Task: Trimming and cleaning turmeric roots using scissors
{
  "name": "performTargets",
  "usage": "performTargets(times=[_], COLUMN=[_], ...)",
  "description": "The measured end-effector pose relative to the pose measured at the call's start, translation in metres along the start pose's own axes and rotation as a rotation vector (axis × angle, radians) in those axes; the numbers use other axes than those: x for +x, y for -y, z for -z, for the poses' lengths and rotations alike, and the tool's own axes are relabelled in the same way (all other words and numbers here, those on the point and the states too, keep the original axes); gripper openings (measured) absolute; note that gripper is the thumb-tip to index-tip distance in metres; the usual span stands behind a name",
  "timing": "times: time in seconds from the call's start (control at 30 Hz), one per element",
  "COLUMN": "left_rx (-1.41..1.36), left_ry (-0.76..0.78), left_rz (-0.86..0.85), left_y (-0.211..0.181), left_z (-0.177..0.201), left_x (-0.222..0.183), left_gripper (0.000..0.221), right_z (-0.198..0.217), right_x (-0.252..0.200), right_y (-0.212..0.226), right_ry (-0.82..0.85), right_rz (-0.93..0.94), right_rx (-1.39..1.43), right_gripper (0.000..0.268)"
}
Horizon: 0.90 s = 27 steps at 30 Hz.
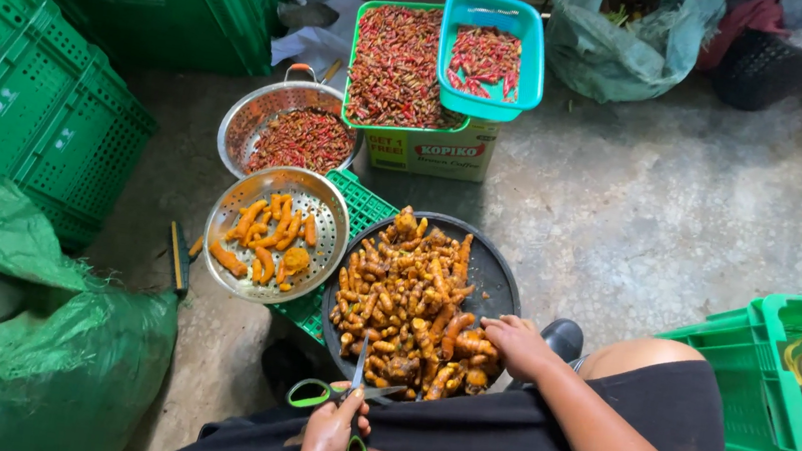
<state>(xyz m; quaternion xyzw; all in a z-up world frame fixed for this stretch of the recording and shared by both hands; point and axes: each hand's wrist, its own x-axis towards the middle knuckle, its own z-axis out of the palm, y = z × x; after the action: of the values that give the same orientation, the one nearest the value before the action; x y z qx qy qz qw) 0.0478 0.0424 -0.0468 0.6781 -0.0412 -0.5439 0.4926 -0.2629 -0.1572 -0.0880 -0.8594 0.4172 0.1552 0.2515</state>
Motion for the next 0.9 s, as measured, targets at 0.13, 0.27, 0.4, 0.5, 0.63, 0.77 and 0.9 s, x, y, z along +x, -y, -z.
performTargets(times=[0.13,0.27,0.4,0.5,0.63,0.77,0.9], left_rx=[0.011,-0.007,0.005,0.001,-0.003,-0.050,-0.077], left_ry=[-0.022,-0.016,0.001,-0.027,-0.026,-0.026,-0.015], left_rz=[0.036,0.044,0.033,0.058,0.047,0.049,0.024], left_y=[-0.003,-0.003,0.001,-0.006,-0.009,0.001,0.004], left_z=[-0.004,-0.009,-0.010,-0.011,-0.011,-0.003,0.000], left_x=[-0.004,-0.005,-0.002,-0.007,-0.008,0.001,0.002], left_gripper=[0.017,0.018,0.020,0.027,0.020,0.021,0.023], right_z=[0.002,0.011,0.024,0.070,0.113,0.102,0.105], right_x=[-0.006,-0.008,0.000,-0.005,0.006,0.044,0.036], right_y=[0.003,-0.005,-0.019,0.005,0.058,0.094,0.103], right_ry=[-0.163,-0.250,-0.445,-0.485,-0.524,-0.498,-0.513], right_rz=[0.032,0.118,0.171,0.029,-0.033,-0.014,-0.146], right_rx=[-0.187,-0.038,0.184,0.409,0.622,0.666,0.731], right_gripper=[0.021,0.024,0.034,0.028,0.024,0.017,0.077])
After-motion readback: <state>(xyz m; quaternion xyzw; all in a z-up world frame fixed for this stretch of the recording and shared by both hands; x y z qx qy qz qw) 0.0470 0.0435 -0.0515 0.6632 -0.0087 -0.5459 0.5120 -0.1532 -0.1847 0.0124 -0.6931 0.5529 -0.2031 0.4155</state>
